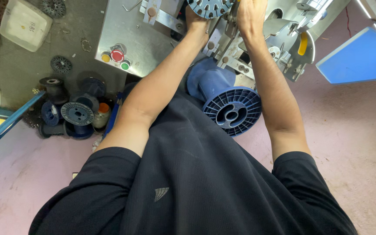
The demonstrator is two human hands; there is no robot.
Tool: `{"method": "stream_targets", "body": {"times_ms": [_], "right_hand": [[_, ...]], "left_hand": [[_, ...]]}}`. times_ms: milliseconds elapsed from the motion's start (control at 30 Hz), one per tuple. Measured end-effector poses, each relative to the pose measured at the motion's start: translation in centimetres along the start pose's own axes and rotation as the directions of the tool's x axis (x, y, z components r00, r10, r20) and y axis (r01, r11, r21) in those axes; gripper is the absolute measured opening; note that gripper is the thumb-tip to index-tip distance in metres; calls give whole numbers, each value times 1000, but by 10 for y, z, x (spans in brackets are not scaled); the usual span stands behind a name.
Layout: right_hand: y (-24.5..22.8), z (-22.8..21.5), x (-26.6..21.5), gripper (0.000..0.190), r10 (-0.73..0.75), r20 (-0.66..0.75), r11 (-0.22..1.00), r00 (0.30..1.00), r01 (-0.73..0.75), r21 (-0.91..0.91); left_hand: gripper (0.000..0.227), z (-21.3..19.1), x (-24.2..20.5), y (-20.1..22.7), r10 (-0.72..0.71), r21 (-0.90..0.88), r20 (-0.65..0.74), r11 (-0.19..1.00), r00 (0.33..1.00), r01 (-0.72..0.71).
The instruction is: The person uses an Allen key to tighten screws on a machine's rotating component. They repeatedly adjust the tool and reposition their hands to secure the part. The person also handles small metal pieces and places them into the machine's fixture.
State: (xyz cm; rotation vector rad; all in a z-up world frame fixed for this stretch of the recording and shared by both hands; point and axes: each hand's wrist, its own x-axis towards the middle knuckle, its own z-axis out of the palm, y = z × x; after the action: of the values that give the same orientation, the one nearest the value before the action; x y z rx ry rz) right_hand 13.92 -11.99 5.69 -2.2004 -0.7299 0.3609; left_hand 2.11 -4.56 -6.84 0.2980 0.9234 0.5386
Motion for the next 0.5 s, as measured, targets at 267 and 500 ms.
{"method": "stream_targets", "body": {"times_ms": [267, 500], "right_hand": [[-18, -2, -4, 36, 46, -26, 999, 999, -45, 23], [-16, -1, -4, 33, -13, -57, 1000, 998, 13, 1]], "left_hand": [[20, -19, 23, -20, -115, -115, 87, 986, 989, 125], [25, -20, 29, -35, 161, 67, 122, 983, 979, -170]]}}
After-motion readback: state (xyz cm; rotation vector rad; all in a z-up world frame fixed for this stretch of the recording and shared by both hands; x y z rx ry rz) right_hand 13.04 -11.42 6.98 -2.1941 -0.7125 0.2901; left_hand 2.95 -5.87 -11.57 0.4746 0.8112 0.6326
